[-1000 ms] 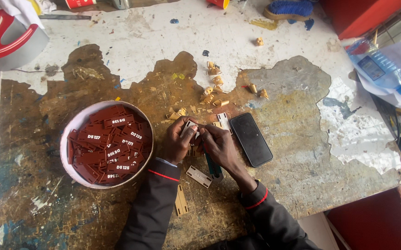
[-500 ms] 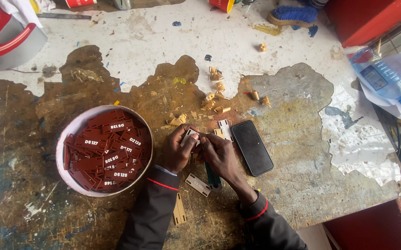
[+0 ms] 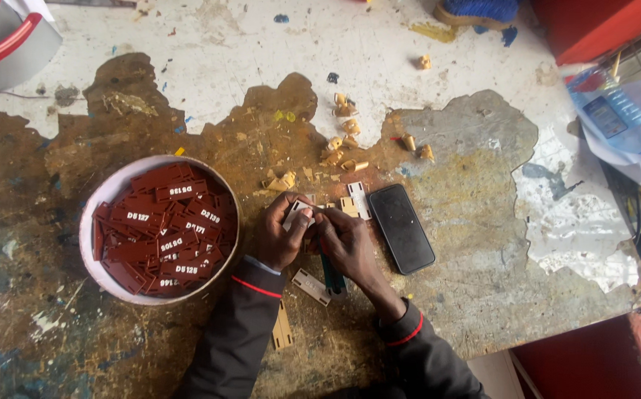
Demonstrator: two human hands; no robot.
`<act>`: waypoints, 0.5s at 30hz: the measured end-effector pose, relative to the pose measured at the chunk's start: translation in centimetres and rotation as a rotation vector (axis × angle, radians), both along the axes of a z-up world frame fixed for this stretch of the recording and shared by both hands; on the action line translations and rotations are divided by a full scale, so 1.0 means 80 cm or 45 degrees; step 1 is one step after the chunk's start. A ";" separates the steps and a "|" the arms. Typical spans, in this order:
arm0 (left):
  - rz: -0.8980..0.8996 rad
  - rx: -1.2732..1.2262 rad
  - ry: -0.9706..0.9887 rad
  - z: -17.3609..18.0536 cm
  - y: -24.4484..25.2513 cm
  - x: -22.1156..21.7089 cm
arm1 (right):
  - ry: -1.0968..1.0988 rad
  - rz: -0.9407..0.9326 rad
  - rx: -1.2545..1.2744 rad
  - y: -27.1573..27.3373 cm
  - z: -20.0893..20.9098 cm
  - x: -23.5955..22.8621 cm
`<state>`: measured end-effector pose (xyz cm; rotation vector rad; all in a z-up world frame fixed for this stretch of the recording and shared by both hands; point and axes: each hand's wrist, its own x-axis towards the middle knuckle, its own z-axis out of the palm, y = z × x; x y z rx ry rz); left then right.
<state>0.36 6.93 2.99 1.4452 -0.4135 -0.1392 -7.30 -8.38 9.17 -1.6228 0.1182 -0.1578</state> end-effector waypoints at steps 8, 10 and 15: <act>0.002 -0.015 0.013 0.004 0.002 0.000 | -0.057 0.046 0.001 -0.002 -0.007 -0.001; 0.017 -0.023 0.018 0.009 -0.002 0.002 | -0.054 0.052 0.015 -0.001 0.002 0.001; 0.021 -0.011 0.038 0.018 0.000 0.001 | -0.044 0.083 0.018 0.000 0.006 0.000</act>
